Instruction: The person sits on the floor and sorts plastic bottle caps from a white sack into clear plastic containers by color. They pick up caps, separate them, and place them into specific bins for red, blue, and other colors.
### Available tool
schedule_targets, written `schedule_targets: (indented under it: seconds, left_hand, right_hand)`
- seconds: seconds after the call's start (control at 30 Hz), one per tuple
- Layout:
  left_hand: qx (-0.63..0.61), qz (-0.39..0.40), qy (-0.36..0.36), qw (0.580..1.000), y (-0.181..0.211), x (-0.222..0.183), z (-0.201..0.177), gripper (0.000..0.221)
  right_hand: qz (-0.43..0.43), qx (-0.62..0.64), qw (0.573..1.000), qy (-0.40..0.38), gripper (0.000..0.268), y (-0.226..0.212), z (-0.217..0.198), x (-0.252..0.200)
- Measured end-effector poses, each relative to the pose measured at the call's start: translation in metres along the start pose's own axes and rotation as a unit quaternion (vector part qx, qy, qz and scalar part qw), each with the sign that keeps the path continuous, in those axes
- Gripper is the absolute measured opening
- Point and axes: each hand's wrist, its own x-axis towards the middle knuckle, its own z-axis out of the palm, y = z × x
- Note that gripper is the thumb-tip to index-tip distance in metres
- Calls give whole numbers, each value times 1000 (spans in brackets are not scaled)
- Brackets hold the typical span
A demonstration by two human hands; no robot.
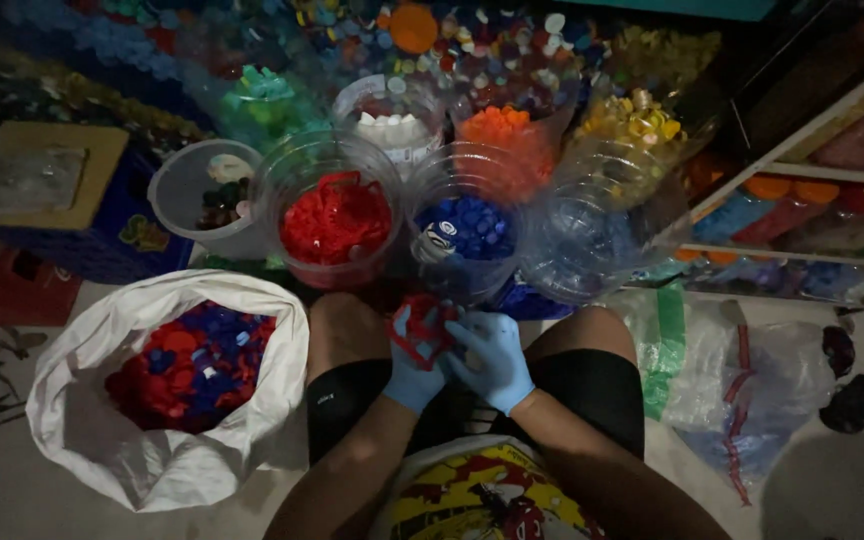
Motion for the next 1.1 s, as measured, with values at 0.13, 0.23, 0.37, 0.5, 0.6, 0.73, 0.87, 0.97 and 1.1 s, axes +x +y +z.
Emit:
schedule_targets:
  seconds: [0.13, 0.23, 0.37, 0.5, 0.6, 0.73, 0.87, 0.97, 1.1]
  left_hand:
    - [130, 85, -78, 985, -12, 10, -21, 59]
    - [-22, 2, 87, 996, -11, 32, -25, 41]
    - [130, 65, 53, 988, -13, -4, 16, 46]
    - [137, 33, 45, 989, -6, -4, 15, 50]
    - [73, 26, 60, 995, -13, 1, 12, 48]
    - [0, 41, 53, 998, -17, 13, -1, 44]
    - [97, 41, -1, 994, -2, -23, 33, 24]
    - [167, 68, -100, 978, -3, -2, 0, 17]
    - [-1, -8, 85, 996, -5, 8, -13, 31]
  right_hand:
    - [16, -49, 999, 11, 49, 11, 12, -11]
    - [15, -54, 998, 4, 51, 19, 4, -4]
    - [-19, -69, 997, -19, 41, 29, 6, -9]
    - [49, -101, 993, -23, 34, 20, 2, -8]
    - [61, -113, 992, -19, 35, 25, 13, -16]
    - [102, -110, 987, -56, 29, 40, 25, -36]
    - [98, -43, 994, -20, 23, 60, 37, -49]
    - [108, -2, 994, 16, 25, 52, 30, -48]
    - [218, -24, 975, 34, 28, 31, 22, -32]
